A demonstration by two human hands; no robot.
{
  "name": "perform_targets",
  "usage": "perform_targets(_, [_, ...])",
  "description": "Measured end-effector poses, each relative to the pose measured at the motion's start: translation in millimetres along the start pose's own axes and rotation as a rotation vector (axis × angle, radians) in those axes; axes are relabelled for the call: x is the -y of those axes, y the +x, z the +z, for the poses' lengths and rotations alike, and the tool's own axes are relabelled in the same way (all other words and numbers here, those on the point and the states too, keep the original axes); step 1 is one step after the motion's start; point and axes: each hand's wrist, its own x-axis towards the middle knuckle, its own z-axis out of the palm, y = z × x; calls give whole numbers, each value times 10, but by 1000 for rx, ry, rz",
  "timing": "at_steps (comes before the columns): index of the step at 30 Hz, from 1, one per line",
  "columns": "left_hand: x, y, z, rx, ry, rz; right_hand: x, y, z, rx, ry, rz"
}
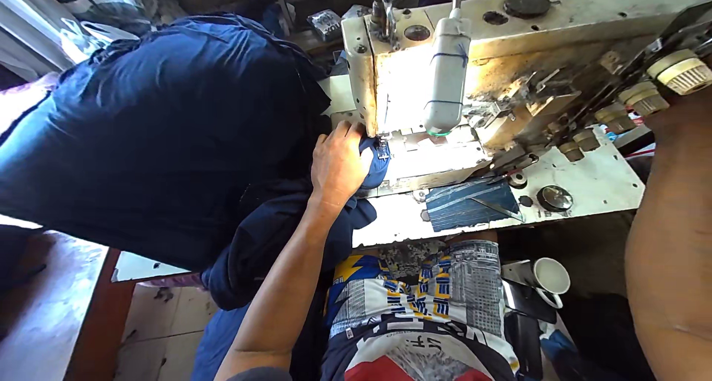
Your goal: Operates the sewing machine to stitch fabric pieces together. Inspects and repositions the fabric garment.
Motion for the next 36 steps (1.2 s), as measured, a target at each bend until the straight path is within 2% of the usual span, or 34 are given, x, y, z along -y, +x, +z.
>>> perform_targets(4, [-12, -20, -13, 8, 2, 1, 309, -114, 423, -85, 44, 20])
perform_targets(6, [-16, -19, -17, 13, 1, -3, 444, -90, 500, -44, -18, 8])
perform_targets(10, [-24, 2, -13, 21, 5, -29, 237, 383, -125, 143, -277, -10])
perform_targets(14, [-34, 9, -2, 12, 9, -45, 192, 649, -321, 275, -384, -1])
perform_targets(15, [-36, 11, -9, 17, 10, -49, 210, 622, -294, 251, -429, 3])
perform_targets(19, [-37, 1, -8, 10, 6, -43, 472, 326, 153, -23, -613, 51])
perform_targets(21, [-32, 0, -3, 1, 6, -39, 530, 130, 64, -110, -732, -38])
perform_targets(23, [-27, 1, 0, -6, 6, -35, 604, -267, -17, -233, -666, -86])
perform_targets(26, [-39, 3, 3, -14, 7, -32, 767, -1225, 237, -272, -430, -221])
perform_targets(28, [-44, 12, -1, -15, 14, -18, 674, -1751, 513, -177, -370, -268])
perform_targets(30, [-9, 20, -8, 2, -5, 23, 405, -2135, 772, 75, -376, -294])
perform_targets(33, [155, 95, -54, 73, -83, 157, -112, -2434, 1113, 389, -400, -259])
perform_targets(36, [258, 215, -153, 159, -119, 289, -445, -2593, 1296, 514, -341, -165])
